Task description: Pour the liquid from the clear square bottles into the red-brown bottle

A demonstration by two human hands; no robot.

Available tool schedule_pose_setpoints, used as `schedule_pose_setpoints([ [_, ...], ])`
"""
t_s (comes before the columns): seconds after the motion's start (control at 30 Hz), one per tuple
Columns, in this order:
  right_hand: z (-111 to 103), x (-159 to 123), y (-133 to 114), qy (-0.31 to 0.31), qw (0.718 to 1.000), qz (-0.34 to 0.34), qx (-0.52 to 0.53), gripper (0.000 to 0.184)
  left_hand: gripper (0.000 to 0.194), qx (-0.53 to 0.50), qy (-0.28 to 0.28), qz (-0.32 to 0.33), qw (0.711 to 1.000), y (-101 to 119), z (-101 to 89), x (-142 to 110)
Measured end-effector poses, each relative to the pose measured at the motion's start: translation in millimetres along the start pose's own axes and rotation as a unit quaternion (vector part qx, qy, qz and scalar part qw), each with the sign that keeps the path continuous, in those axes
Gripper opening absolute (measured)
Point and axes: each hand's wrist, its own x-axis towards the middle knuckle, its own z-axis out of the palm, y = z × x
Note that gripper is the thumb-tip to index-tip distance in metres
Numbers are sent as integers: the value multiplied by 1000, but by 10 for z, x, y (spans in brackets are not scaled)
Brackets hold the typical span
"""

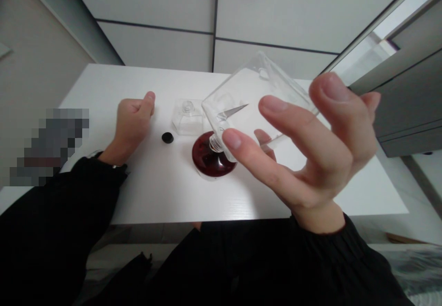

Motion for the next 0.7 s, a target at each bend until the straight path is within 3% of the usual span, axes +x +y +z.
schedule_pose_setpoints([
  [0.2,37,23,-9,9,997,77,18,40,70,1,-2,3,1000,-8,3,8],
  [0.43,41,13,-40,56,997,47,38,22,70,-9,3,1,1000,-9,4,4],
  [0.57,94,118,-302,39,994,44,91,21,69,-6,4,6,1000,-29,7,7],
  [0.63,147,188,-524,109,987,85,86,17,69,-8,6,5,1000,-39,10,11],
  [0.7,227,246,-725,131,978,144,82,13,69,-4,5,3,1000,-39,12,13],
])
